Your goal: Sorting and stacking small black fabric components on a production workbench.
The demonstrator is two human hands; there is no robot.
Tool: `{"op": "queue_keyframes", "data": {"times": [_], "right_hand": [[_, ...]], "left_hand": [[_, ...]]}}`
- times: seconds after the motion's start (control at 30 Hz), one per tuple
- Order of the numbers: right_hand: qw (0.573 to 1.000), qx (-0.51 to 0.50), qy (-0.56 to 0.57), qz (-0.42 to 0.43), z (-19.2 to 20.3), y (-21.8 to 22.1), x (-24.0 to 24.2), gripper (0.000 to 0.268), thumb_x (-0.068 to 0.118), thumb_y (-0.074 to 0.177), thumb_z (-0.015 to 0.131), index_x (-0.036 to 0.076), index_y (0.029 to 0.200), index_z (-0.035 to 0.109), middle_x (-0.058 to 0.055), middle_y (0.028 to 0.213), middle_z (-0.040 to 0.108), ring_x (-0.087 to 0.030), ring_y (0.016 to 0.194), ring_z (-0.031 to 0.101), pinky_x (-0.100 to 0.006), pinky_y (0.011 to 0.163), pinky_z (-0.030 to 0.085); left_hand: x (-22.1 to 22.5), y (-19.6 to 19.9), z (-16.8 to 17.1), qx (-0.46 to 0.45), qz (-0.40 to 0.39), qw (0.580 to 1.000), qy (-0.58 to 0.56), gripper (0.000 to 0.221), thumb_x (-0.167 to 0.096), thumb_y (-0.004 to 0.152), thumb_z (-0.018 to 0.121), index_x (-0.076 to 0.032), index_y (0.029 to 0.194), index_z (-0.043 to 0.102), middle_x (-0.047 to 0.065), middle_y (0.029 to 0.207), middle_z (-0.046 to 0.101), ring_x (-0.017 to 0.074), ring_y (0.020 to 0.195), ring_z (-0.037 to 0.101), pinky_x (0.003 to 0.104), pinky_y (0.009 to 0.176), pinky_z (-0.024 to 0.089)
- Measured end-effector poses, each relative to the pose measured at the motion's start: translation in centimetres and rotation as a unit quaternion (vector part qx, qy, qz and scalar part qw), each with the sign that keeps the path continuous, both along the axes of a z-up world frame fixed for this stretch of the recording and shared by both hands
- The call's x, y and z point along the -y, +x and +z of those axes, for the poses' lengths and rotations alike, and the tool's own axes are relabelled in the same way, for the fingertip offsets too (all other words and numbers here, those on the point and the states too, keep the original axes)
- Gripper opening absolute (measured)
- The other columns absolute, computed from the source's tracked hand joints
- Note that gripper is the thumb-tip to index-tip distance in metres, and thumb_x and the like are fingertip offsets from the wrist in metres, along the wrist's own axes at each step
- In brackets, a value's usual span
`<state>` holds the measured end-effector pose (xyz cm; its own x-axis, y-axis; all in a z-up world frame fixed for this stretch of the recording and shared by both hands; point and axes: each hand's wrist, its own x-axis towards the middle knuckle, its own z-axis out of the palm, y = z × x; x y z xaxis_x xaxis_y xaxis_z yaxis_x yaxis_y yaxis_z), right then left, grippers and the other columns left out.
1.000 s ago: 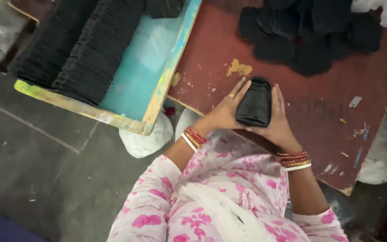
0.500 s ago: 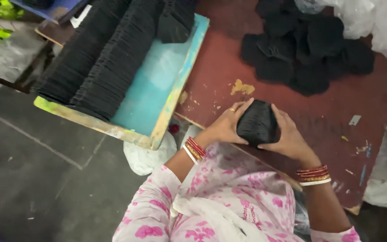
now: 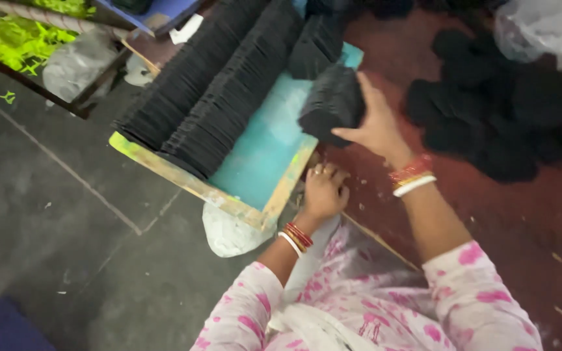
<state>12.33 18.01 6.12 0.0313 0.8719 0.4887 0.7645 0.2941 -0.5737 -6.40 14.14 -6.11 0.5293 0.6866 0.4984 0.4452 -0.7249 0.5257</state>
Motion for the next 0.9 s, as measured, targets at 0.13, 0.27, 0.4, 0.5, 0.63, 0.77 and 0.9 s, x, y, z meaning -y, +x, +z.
{"op": "queue_keyframes", "data": {"times": [0.13,0.27,0.4,0.5,0.63,0.77,0.9], "right_hand": [[0.997,-0.027,-0.047,0.060,-1.4,-3.2,-6.7,0.117,0.034,0.074,0.093,0.008,0.166,0.027,-0.023,0.150,0.051,-0.039,0.140,0.050,-0.045,0.118,0.040],[0.992,0.001,-0.123,0.024,-3.8,-3.2,-11.5,0.118,0.038,0.068,0.093,0.009,0.163,0.028,-0.024,0.148,0.049,-0.041,0.137,0.048,-0.045,0.114,0.040],[0.991,0.014,-0.130,-0.002,-5.3,-1.0,-14.6,0.118,0.038,0.068,0.092,0.005,0.162,0.029,-0.024,0.151,0.047,-0.040,0.140,0.046,-0.045,0.117,0.038],[0.991,-0.009,-0.129,-0.037,-7.3,0.5,-15.7,0.112,0.037,0.073,0.089,0.002,0.162,0.030,-0.028,0.153,0.042,-0.043,0.144,0.042,-0.047,0.122,0.035],[0.988,0.090,-0.061,-0.110,-8.8,-3.7,-14.1,0.110,0.034,0.075,0.090,0.001,0.159,0.028,-0.038,0.161,0.023,-0.052,0.147,0.029,-0.052,0.122,0.030],[0.986,-0.012,-0.020,-0.168,-11.0,-6.6,-14.0,0.114,0.035,0.085,0.086,-0.001,0.164,0.013,-0.043,0.163,0.012,-0.058,0.151,0.020,-0.056,0.126,0.023],[0.979,-0.023,-0.020,-0.199,-11.2,-7.1,-15.3,0.113,0.037,0.088,0.086,0.001,0.164,0.011,-0.044,0.162,0.012,-0.058,0.151,0.018,-0.056,0.125,0.022]], "left_hand": [[0.2,-0.3,1.0,0.023,0.012,0.999,0.036,0.036,-0.022,0.070,0.070,-0.014,0.106,0.072,0.012,0.111,0.063,0.0339,0.107,0.056,0.050,0.091,0.044],[0.2,-0.7,2.3,0.015,-0.010,1.000,0.003,0.037,-0.019,0.066,0.070,-0.010,0.101,0.069,0.014,0.109,0.062,0.0347,0.105,0.056,0.050,0.089,0.045],[0.3,-0.6,1.9,0.054,-0.007,0.998,0.014,0.038,-0.016,0.066,0.069,-0.010,0.104,0.069,0.013,0.109,0.063,0.0330,0.105,0.058,0.049,0.089,0.045],[0.3,-0.9,2.6,0.063,-0.021,0.998,0.009,0.040,-0.017,0.066,0.069,-0.008,0.104,0.068,0.014,0.112,0.063,0.0337,0.107,0.058,0.047,0.091,0.046],[0.2,-0.8,1.5,0.064,-0.032,0.997,0.009,0.041,-0.017,0.068,0.070,-0.008,0.108,0.068,0.014,0.115,0.063,0.0328,0.108,0.058,0.047,0.093,0.046],[0.1,-0.6,1.3,0.044,-0.026,0.999,-0.001,0.045,-0.021,0.064,0.071,-0.006,0.107,0.070,0.018,0.115,0.063,0.0352,0.105,0.056,0.047,0.090,0.045],[-0.1,-0.9,1.6,0.057,-0.039,0.998,-0.006,0.048,-0.022,0.068,0.072,-0.002,0.111,0.070,0.019,0.111,0.061,0.0360,0.105,0.055,0.048,0.091,0.044]]}}
